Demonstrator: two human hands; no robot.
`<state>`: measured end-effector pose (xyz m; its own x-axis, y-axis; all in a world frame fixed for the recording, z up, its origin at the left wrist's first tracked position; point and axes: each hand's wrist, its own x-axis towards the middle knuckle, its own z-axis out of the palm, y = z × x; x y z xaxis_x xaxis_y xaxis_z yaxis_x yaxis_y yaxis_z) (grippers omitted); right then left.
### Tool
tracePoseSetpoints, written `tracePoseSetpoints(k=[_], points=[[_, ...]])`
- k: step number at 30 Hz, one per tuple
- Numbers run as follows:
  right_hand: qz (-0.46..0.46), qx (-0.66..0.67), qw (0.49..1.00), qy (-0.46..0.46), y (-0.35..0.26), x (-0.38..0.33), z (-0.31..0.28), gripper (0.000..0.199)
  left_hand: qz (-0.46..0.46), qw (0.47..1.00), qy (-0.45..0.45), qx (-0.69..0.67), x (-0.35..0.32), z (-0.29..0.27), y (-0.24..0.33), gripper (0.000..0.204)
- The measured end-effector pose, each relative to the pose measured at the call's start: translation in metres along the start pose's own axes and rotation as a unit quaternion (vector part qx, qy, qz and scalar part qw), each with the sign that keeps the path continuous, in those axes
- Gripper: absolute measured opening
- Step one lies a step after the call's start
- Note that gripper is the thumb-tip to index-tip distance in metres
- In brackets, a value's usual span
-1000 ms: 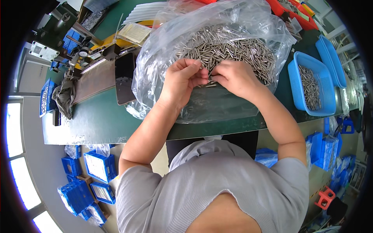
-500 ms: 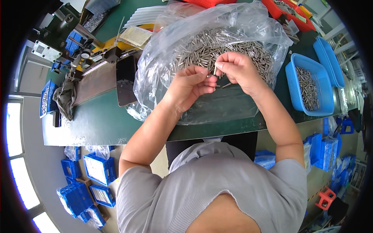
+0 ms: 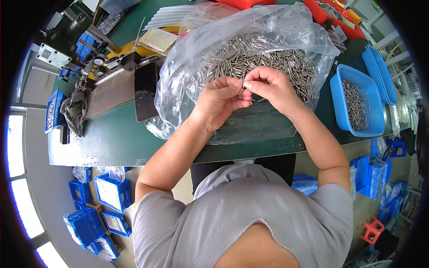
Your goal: The worker is manually sorting or inspecting small metal pins at a manufacturing workstation.
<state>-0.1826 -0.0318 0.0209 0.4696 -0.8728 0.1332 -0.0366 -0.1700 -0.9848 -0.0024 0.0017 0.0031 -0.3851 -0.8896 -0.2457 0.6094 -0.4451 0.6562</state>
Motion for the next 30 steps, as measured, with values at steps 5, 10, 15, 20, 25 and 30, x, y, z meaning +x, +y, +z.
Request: tracePoseSetpoints(k=[5, 10, 15, 20, 25, 30], points=[[0.037, 0.062, 0.997, -0.033, -0.001, -0.001, 0.001, 0.008, 0.013, 0.999, -0.022, 0.027, 0.002, -0.002, -0.002, 0.011], [0.108, 0.273, 0.955, 0.036, 0.000, 0.009, -0.028, 0.010, 0.046, 0.995, 0.066, 0.051, 0.001, -0.001, 0.002, 0.011], [0.201, 0.384, 0.901, 0.016, 0.009, 0.009, -0.032, 0.014, 0.078, 0.993, 0.079, 0.039, 0.001, 0.002, 0.009, 0.010], [0.057, -0.139, 0.987, -0.058, 0.008, 0.002, -0.012, 0.011, 0.093, 0.991, 0.083, 0.046, -0.001, 0.000, 0.012, 0.010], [-0.136, -0.451, 0.877, -0.088, 0.006, -0.007, 0.002, 0.010, 0.089, 0.992, 0.082, 0.047, -0.001, 0.000, 0.013, 0.010], [-0.190, -0.608, 0.765, -0.094, 0.001, -0.012, 0.013, 0.009, 0.091, 0.991, 0.077, 0.056, -0.001, 0.000, 0.014, 0.010]])
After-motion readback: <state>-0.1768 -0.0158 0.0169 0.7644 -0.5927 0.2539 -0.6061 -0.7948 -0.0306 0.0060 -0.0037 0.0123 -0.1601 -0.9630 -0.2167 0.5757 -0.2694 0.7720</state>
